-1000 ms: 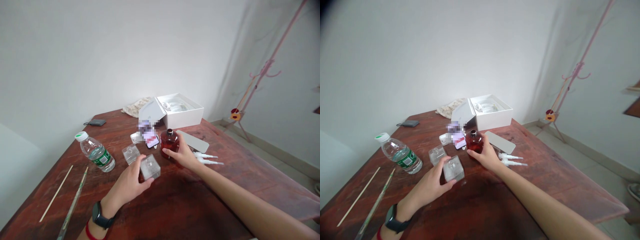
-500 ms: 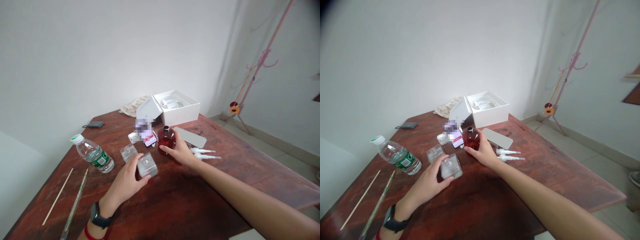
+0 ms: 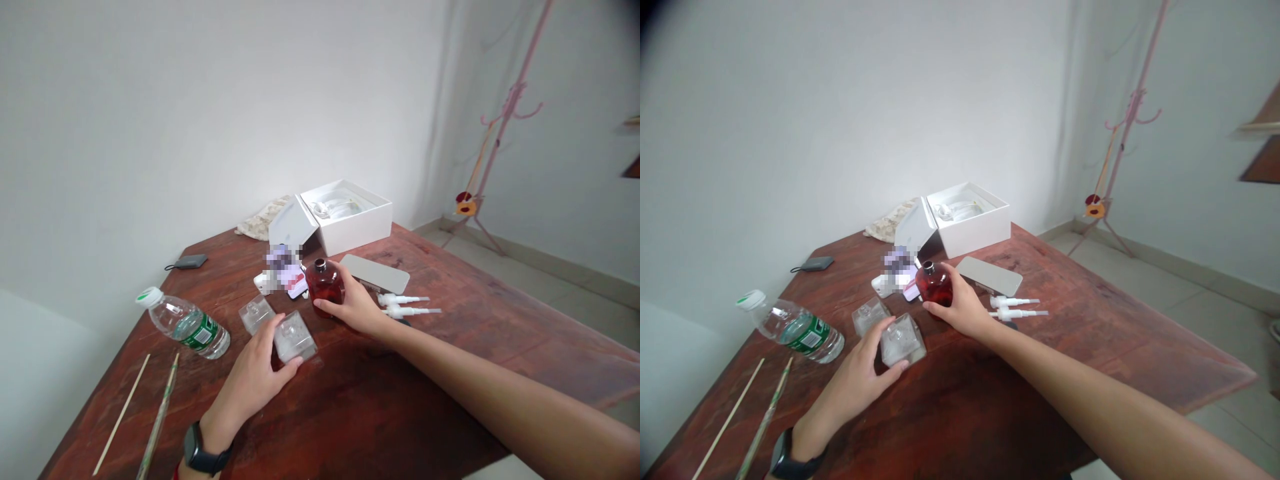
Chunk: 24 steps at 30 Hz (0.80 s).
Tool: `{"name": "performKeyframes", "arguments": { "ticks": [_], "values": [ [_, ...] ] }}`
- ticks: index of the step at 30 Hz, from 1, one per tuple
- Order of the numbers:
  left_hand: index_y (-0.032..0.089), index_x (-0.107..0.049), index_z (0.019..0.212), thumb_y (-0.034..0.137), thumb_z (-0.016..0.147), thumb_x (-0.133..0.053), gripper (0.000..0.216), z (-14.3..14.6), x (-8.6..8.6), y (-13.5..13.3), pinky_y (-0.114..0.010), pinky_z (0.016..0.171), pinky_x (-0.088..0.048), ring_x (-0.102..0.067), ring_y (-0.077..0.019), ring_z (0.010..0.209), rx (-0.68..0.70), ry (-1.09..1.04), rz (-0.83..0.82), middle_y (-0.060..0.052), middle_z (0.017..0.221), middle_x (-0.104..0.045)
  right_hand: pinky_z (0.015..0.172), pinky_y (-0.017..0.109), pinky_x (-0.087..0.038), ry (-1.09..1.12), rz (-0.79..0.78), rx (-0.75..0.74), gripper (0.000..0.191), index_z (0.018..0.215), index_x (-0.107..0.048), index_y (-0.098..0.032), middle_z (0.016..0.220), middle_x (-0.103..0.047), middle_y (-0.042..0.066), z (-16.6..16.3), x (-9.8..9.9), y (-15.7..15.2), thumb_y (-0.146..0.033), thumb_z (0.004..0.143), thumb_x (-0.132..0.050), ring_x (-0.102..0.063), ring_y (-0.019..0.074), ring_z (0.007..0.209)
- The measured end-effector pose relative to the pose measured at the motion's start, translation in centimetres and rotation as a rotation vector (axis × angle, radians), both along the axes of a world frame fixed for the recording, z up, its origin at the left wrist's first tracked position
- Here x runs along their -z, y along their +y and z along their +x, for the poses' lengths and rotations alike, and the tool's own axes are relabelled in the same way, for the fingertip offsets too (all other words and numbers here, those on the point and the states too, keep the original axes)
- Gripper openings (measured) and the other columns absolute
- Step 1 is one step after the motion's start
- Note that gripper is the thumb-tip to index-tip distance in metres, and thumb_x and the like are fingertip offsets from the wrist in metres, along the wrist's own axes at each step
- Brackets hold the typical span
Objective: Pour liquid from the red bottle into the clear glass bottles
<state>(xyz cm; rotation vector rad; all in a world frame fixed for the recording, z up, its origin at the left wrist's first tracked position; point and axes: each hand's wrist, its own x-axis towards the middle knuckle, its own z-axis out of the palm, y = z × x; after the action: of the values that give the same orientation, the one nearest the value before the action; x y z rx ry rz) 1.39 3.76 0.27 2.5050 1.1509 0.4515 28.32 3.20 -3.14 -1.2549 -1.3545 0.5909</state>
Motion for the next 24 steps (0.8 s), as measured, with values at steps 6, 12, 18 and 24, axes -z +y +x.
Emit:
{"name": "performKeyframes", "arguments": {
  "ticks": [6, 12, 18, 24],
  "values": [
    [0.021, -0.04, 0.156, 0.039, 0.096, -0.069, 0.069, 0.1, -0.2, -0.2, -0.058, 0.124, -0.044, -0.058, -0.0382, 0.145, 0.006, -0.013, -0.008, -0.02, 0.158, -0.056, 0.12, 0.056, -0.048, -0.026, -0.007, -0.023, 0.089, 0.158, -0.04, -0.023, 0.151, -0.064, 0.016, -0.1, -0.3, -0.3, -0.034, 0.082, -0.085, -0.064, 0.0343, 0.138],
    [0.02, -0.044, 0.153, 0.038, 0.093, -0.072, 0.068, 0.3, -0.5, -0.3, -0.056, 0.122, -0.046, -0.061, -0.0386, 0.143, 0.004, -0.038, -0.015, -0.02, 0.155, -0.06, 0.125, 0.059, -0.042, 0.008, 0.002, -0.051, 0.1, 0.162, -0.031, -0.025, 0.16, -0.052, 0.018, 0.0, 0.5, 0.1, -0.038, 0.08, -0.087, -0.054, 0.0356, 0.148],
    [0.022, -0.046, 0.151, 0.036, 0.09, -0.078, 0.07, 0.3, -0.6, -0.2, -0.053, 0.119, -0.049, -0.066, -0.0381, 0.136, 0.007, -0.074, -0.033, -0.018, 0.15, -0.064, 0.119, 0.058, -0.046, -0.005, 0.161, 0.106, 0.094, 0.159, -0.03, -0.026, 0.15, -0.056, 0.017, -0.3, -0.3, -0.5, -0.047, 0.085, -0.083, -0.059, 0.0347, 0.138],
    [0.019, -0.048, 0.149, 0.036, 0.089, -0.079, 0.07, 0.3, -0.7, -0.3, -0.054, 0.12, -0.048, -0.066, -0.0387, 0.135, 0.004, -0.077, -0.034, -0.019, 0.149, -0.065, 0.084, 0.04, -0.054, 0.001, 0.316, 0.312, 0.028, 0.113, -0.058, -0.026, 0.101, -0.066, 0.006, -0.3, -2.8, -2.0, -0.05, 0.099, -0.065, -0.066, 0.025, 0.091]
  ]
}}
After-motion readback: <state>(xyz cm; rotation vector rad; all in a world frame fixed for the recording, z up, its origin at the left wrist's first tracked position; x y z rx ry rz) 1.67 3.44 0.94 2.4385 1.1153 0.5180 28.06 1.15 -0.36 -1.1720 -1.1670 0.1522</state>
